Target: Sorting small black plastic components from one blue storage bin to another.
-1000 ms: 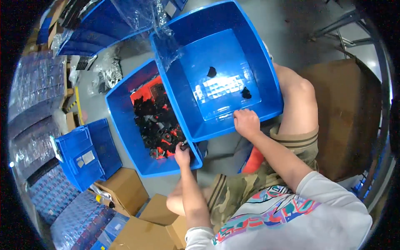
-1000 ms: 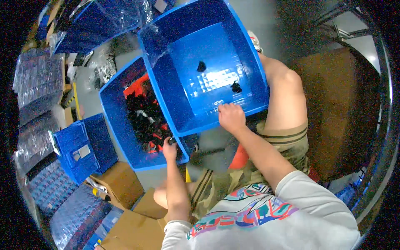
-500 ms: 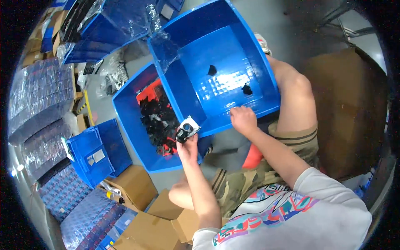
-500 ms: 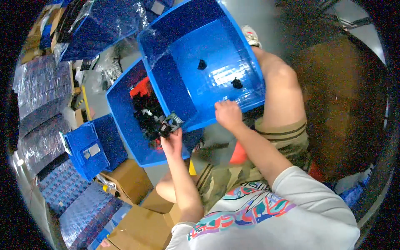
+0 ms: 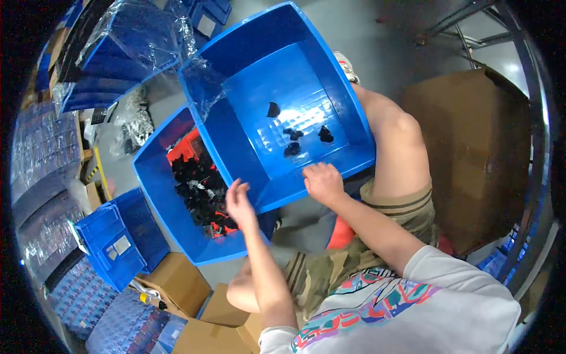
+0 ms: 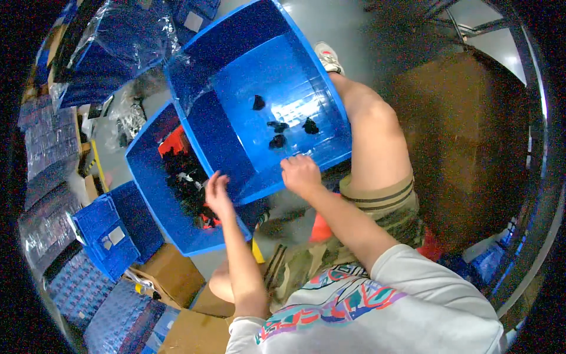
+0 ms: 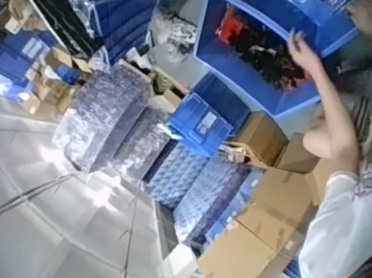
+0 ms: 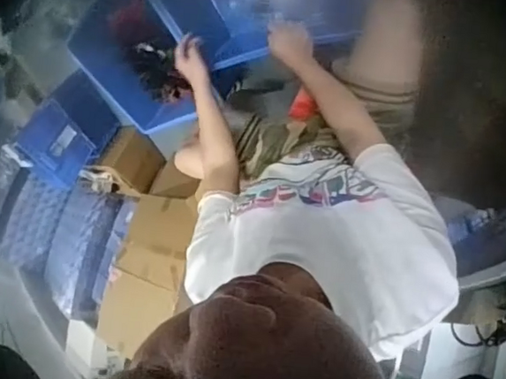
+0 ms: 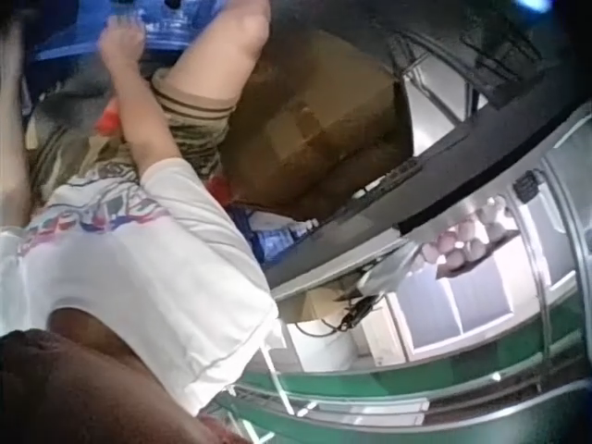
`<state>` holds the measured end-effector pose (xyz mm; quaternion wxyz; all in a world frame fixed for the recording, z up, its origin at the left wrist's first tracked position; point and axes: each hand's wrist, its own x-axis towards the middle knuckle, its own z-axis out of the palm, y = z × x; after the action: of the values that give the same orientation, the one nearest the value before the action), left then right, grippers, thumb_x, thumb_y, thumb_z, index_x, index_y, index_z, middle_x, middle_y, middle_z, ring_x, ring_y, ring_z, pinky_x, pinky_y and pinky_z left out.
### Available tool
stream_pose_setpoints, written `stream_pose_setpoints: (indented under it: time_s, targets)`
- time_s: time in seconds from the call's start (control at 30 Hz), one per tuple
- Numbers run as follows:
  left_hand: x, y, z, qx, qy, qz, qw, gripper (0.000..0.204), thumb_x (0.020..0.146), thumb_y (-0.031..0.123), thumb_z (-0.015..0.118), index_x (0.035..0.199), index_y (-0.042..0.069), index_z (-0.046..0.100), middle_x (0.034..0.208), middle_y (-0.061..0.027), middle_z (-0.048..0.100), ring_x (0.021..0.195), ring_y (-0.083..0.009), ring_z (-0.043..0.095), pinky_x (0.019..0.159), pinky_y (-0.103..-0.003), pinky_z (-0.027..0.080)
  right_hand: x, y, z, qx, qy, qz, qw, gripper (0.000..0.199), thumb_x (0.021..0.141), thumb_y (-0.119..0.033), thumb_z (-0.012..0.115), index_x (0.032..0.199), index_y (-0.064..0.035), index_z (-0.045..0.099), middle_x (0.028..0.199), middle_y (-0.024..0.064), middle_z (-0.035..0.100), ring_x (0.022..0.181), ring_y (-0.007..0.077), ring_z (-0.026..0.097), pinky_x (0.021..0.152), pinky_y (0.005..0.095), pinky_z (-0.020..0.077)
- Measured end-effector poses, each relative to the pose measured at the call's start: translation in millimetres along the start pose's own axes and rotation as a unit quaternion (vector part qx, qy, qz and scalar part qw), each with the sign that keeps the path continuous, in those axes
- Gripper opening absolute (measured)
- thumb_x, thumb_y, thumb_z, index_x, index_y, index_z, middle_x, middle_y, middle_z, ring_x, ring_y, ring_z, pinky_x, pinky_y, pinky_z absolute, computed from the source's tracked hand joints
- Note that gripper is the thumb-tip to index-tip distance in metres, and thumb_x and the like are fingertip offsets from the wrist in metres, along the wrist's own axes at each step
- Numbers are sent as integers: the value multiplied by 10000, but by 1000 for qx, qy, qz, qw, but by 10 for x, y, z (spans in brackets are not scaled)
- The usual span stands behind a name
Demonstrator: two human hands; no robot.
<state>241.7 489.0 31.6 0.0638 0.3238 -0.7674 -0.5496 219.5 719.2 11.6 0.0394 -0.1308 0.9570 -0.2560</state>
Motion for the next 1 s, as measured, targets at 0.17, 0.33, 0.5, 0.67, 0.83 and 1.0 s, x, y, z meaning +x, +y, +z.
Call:
stream_pose_setpoints:
  time_s: [0.17, 0.33, 0.5, 0.67, 0.83, 1.0]
  targets:
    - [128, -867, -817, -40, 151, -45, 987, 204, 843, 87, 551, 1022, -8, 584, 888, -67, 629, 751, -106, 567, 660, -238, 468, -2, 68, 9, -24, -20, -4, 1000, 53, 674, -165, 589, 709, -131, 568, 679, 32, 564, 699, 218, 558, 623, 358, 429]
    - [-11, -2213, -1519, 182, -18, -153, 971, 522, 723, 187, 711, 1154, -21, 503, 991, -107, 603, 899, -197, 562, 817, -302, 455, 91, -159, -86, -17, -37, -17, 999, 24, 707, -147, 553, 721, -131, 565, 690, 32, 569, 693, 231, 554, 613, 388, 428]
    - [-109, -1857, -690, 328, -17, -163, 930, 837, 603, 182, 777, 1298, 43, 331, 1202, -225, 446, 1069, -379, 490, 920, -391, 415, 44, 7, -53, -74, -69, -15, 995, 18, 716, -139, 558, 730, -129, 562, 691, 40, 566, 696, 239, 552, 626, 389, 428]
    - [-61, -1509, -703, 329, -46, -203, 921, 649, 605, 143, 748, 1147, 70, 399, 1172, -224, 399, 1048, -417, 470, 908, -429, 413, 91, -111, -98, -64, -60, -8, 996, 20, 720, -127, 545, 731, -124, 561, 694, 39, 567, 703, 243, 555, 632, 391, 430]
    - [-198, -1849, -636, 330, -155, -212, 907, 596, 645, 172, 733, 1148, 77, 426, 1075, -227, 524, 965, -419, 532, 863, -437, 441, 64, -90, -78, -68, -49, -4, 996, 42, 715, -101, 538, 723, -122, 574, 714, 42, 583, 697, 241, 560, 641, 392, 432]
    - [-208, -1943, -750, 341, -190, -154, 908, 446, 760, 251, 650, 1114, 46, 474, 960, -211, 614, 867, -357, 595, 827, -401, 456, 43, -53, -38, -53, -41, -6, 998, 22, 712, -116, 545, 711, -131, 561, 690, 44, 577, 705, 243, 564, 633, 391, 432]
